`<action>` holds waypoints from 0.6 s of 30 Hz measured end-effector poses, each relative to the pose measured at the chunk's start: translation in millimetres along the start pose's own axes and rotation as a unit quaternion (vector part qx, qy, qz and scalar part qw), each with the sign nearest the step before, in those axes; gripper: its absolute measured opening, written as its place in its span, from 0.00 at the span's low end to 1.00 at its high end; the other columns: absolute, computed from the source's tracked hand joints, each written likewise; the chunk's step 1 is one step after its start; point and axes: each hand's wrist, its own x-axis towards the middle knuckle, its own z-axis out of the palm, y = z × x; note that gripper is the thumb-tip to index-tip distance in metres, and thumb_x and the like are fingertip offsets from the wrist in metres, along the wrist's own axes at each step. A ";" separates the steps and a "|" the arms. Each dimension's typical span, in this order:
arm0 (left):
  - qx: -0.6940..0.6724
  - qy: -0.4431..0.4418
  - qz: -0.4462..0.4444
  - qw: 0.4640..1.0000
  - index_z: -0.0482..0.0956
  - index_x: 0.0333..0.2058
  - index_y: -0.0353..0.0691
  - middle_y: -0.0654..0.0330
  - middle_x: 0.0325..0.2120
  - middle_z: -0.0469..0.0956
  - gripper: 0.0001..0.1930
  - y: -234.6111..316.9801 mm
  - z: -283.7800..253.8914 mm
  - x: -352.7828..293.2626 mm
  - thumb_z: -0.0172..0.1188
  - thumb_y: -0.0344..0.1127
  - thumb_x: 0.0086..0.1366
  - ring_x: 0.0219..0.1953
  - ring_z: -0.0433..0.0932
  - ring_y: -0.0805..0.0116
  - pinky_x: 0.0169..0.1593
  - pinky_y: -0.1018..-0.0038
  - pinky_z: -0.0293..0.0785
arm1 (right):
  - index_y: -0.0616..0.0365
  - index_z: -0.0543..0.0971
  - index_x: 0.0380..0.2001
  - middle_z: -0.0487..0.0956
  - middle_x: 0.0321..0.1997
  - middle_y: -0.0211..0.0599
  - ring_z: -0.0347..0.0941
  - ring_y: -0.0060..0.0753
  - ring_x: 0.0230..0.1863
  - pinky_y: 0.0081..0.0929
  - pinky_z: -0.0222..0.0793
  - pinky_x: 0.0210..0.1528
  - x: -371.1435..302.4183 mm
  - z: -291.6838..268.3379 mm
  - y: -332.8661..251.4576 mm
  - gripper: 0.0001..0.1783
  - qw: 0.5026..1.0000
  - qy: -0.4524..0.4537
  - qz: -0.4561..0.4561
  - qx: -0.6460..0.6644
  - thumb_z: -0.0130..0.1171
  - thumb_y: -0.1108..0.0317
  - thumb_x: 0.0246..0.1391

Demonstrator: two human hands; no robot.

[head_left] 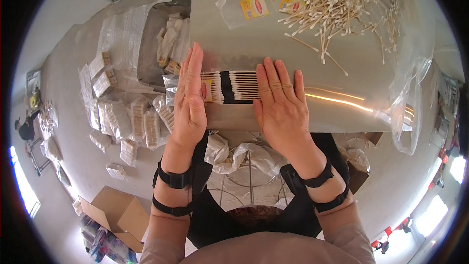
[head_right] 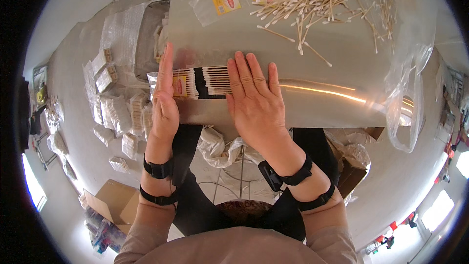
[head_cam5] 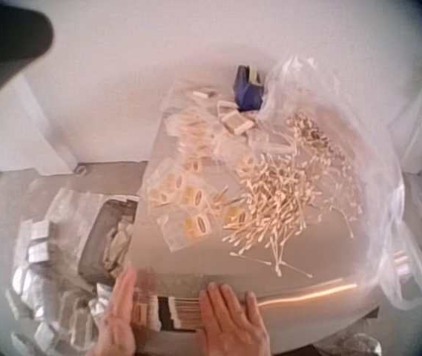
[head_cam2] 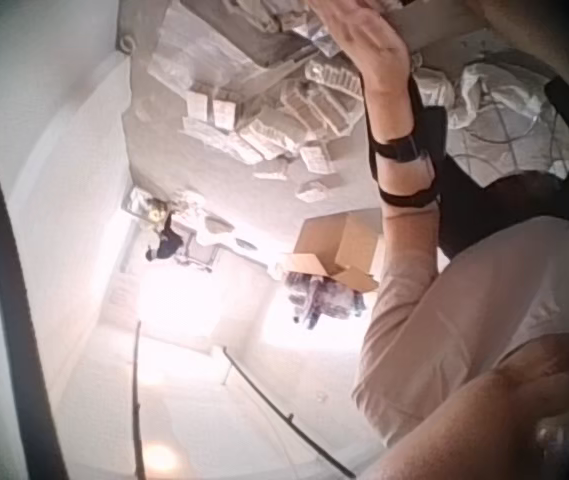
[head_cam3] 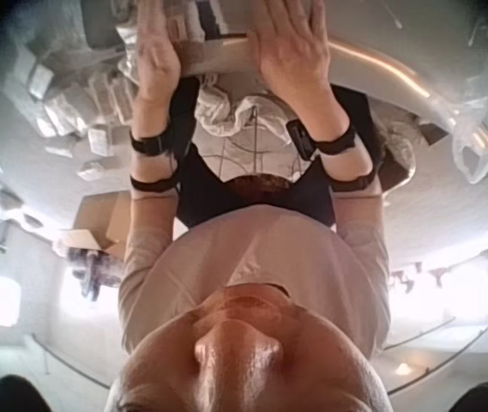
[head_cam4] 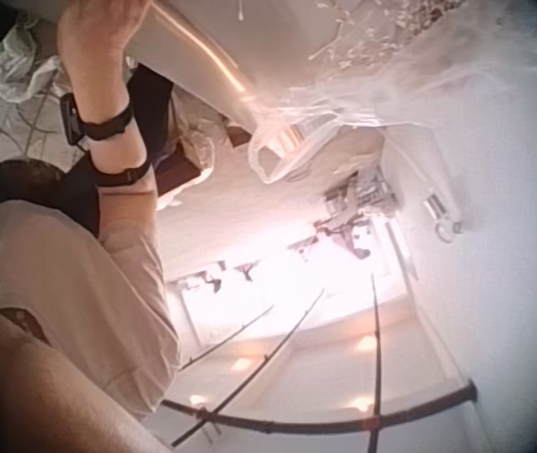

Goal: Packing a stack of cotton swabs into a small plastic bag and adding a label.

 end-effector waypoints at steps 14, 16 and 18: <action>-0.029 0.017 0.045 0.998 0.53 0.70 0.32 0.46 0.71 0.55 0.49 -3.7 4.2 6.8 0.18 0.71 0.69 0.74 0.50 0.48 0.74 0.57 0.42 | 0.57 0.66 0.68 0.61 0.74 0.35 0.50 0.36 0.77 0.49 0.34 0.78 5.6 8.3 -15.1 0.36 1.000 0.007 -0.010 0.004 0.56 0.58 0.58; -0.031 0.018 0.047 0.998 0.53 0.70 0.32 0.46 0.71 0.55 0.49 -3.9 4.7 5.8 0.18 0.71 0.69 0.74 0.50 0.48 0.74 0.57 0.42 | 0.57 0.66 0.68 0.61 0.74 0.35 0.50 0.36 0.77 0.49 0.34 0.78 6.1 10.8 -18.0 0.36 1.000 0.009 -0.011 0.003 0.56 0.58 0.58; -0.071 0.006 0.006 0.997 0.51 0.71 0.34 0.49 0.72 0.52 0.52 -3.1 4.5 4.1 0.17 0.75 0.66 0.74 0.46 0.51 0.74 0.59 0.39 | 0.56 0.66 0.68 0.61 0.74 0.34 0.49 0.35 0.77 0.49 0.34 0.78 6.8 13.4 -20.8 0.36 1.000 0.016 -0.013 0.003 0.56 0.58 0.57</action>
